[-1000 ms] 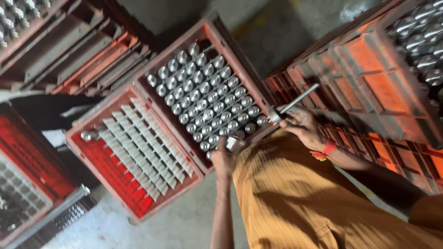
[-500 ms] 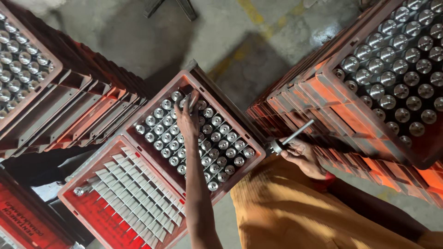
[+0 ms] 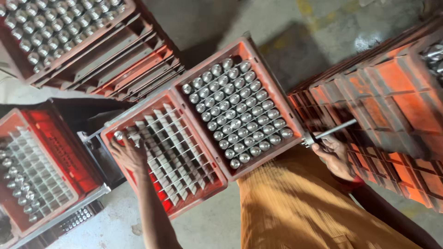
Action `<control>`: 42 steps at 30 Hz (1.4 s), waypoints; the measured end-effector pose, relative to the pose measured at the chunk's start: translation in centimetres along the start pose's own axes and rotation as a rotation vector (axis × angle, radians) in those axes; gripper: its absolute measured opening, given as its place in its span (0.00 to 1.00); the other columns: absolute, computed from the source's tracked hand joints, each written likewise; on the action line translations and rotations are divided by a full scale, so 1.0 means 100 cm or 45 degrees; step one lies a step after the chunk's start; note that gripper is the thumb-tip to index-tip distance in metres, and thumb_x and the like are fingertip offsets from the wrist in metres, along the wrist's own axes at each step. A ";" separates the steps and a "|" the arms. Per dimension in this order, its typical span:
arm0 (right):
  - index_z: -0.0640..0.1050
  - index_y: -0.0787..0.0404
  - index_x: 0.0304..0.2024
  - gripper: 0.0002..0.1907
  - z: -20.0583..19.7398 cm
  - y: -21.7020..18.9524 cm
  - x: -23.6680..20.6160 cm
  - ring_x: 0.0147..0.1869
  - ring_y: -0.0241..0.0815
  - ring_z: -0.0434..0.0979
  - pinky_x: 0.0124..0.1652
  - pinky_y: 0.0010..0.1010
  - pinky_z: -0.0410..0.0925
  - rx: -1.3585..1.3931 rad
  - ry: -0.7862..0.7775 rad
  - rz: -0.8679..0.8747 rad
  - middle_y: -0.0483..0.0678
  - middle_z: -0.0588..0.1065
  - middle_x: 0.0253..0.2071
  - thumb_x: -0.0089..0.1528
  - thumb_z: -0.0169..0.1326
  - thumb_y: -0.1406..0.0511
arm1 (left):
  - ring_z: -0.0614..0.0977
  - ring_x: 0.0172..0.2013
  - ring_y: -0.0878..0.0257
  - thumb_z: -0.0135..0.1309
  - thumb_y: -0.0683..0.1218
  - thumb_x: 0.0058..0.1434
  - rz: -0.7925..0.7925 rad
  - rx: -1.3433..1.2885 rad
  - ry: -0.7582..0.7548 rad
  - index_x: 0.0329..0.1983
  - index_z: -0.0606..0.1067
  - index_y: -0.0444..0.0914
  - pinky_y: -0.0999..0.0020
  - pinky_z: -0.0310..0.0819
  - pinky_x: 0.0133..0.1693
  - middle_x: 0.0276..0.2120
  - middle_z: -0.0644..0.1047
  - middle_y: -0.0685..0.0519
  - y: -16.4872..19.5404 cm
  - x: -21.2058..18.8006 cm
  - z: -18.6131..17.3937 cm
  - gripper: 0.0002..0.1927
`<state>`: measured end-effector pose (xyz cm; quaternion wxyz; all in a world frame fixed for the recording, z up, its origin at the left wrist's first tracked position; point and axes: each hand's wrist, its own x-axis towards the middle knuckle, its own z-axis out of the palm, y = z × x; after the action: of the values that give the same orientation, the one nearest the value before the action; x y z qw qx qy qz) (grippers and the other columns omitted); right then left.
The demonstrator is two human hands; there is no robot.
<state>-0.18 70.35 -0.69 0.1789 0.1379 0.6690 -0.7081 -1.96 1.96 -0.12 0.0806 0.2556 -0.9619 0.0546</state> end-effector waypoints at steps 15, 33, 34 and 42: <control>0.76 0.69 0.57 0.22 0.050 0.022 -0.049 0.56 0.36 0.77 0.56 0.26 0.68 -0.191 -0.007 0.106 0.49 0.80 0.53 0.60 0.61 0.72 | 0.58 0.70 0.37 0.69 0.66 0.56 -0.252 -0.327 0.013 0.53 0.81 0.40 0.35 0.58 0.59 0.67 0.62 0.33 -0.040 0.030 -0.002 0.31; 0.73 0.68 0.62 0.26 0.162 -0.078 -0.008 0.67 0.44 0.73 0.64 0.36 0.67 -0.085 -0.708 0.010 0.52 0.73 0.65 0.62 0.62 0.68 | 0.79 0.27 0.63 0.69 0.46 0.55 -0.639 -1.745 -0.536 0.41 0.76 0.34 0.66 0.75 0.33 0.27 0.79 0.52 0.219 -0.256 -0.081 0.16; 0.73 0.69 0.62 0.26 0.169 -0.086 -0.007 0.68 0.44 0.72 0.66 0.36 0.66 -0.063 -0.765 -0.048 0.53 0.72 0.66 0.62 0.61 0.69 | 0.83 0.29 0.61 0.69 0.45 0.53 -0.503 -1.702 -0.518 0.41 0.78 0.35 0.65 0.77 0.34 0.29 0.81 0.51 0.227 -0.254 -0.100 0.16; 0.73 0.66 0.59 0.23 0.137 -0.093 -0.005 0.66 0.43 0.73 0.63 0.36 0.68 -0.200 -0.950 0.015 0.52 0.71 0.67 0.61 0.61 0.72 | 0.85 0.33 0.55 0.69 0.45 0.49 -0.253 -1.624 -0.878 0.43 0.80 0.36 0.60 0.78 0.36 0.32 0.83 0.46 0.280 -0.219 -0.179 0.19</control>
<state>-3.20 57.06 8.77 0.4244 -0.1395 0.6092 -0.6552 5.03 39.36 11.67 -0.0892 0.2476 -0.7495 -0.6074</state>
